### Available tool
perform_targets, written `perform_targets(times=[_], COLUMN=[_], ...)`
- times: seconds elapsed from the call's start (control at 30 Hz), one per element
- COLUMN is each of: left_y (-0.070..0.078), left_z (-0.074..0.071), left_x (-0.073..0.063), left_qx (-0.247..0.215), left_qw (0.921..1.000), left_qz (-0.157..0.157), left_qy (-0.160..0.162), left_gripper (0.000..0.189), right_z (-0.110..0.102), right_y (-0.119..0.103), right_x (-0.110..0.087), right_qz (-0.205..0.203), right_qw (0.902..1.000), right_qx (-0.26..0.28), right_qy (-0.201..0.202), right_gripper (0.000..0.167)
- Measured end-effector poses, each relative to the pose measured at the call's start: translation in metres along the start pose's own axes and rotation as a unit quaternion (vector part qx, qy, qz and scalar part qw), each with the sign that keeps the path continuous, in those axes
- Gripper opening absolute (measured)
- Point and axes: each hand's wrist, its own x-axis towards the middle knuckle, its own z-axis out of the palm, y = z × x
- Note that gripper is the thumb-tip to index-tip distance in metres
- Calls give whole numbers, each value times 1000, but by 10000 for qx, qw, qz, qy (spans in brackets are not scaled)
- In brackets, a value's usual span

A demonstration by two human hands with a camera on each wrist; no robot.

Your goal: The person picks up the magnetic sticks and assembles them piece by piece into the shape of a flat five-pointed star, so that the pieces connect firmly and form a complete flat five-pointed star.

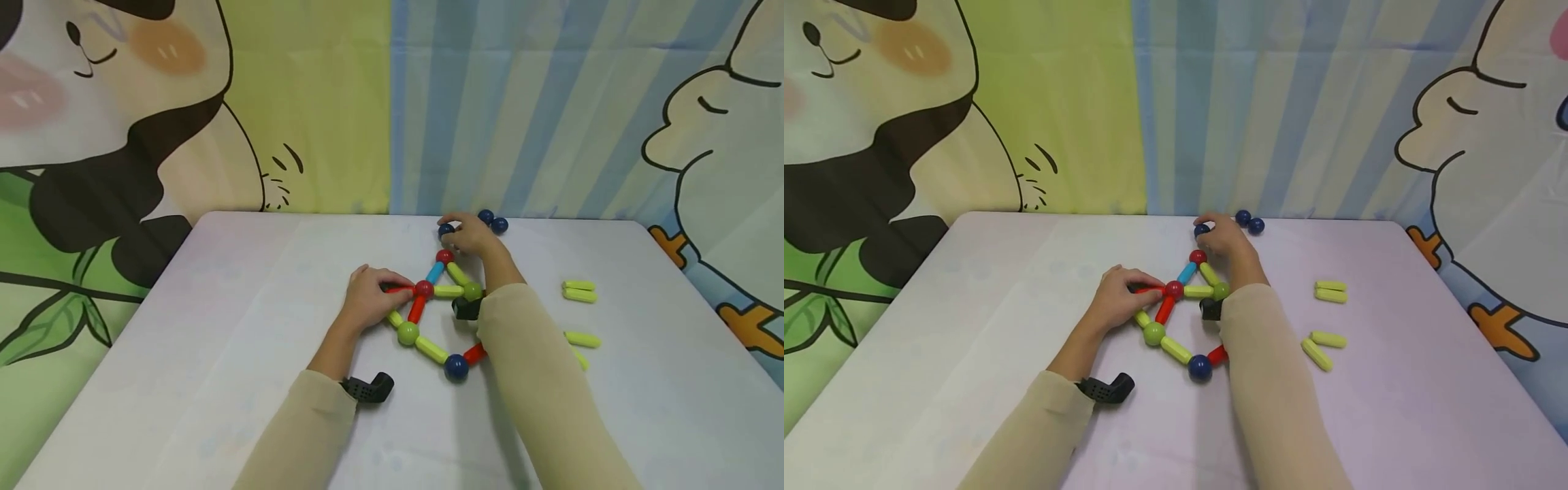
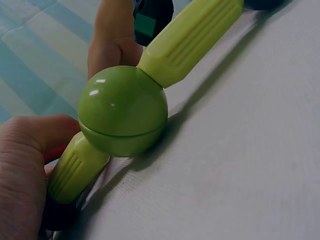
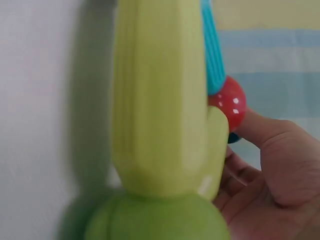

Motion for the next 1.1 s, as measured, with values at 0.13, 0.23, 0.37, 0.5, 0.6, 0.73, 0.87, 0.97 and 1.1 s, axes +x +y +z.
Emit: perform_targets(times=[0.13,0.23,0.37,0.5,0.6,0.73,0.87,0.97,1.1], left_y=[1,1,2,2,1,0,0,0,1], left_z=[0,2,3,2,-1,0,0,-1,0], left_x=[1,0,-2,-3,-2,-3,-3,-3,-2], left_qx=[-11,-40,-62,-20,-17,-4,41,15,-28], left_qw=[10000,10000,10000,10000,9999,9999,9999,10000,10000], left_qz=[23,39,25,36,75,95,86,50,5], left_qy=[27,-10,0,55,98,102,56,38,40], left_gripper=[18,18,19,19,18,18,19,19,19], right_z=[-2,-4,-8,-14,-20,-26,-30,-31,-31], right_y=[2,5,7,3,-3,-5,-5,-3,3], right_x=[-6,-13,-23,-32,-40,-53,-65,-76,-90], right_qz=[87,85,-112,-314,-427,-450,-427,-441,-470], right_qw=[9988,9965,9919,9874,9846,9805,9780,9774,9784], right_qx=[401,688,1080,1313,1313,1359,1359,1265,1142], right_qy=[262,475,656,829,1069,1345,1524,1637,1660], right_gripper=[46,47,49,49,49,48,46,47,48])
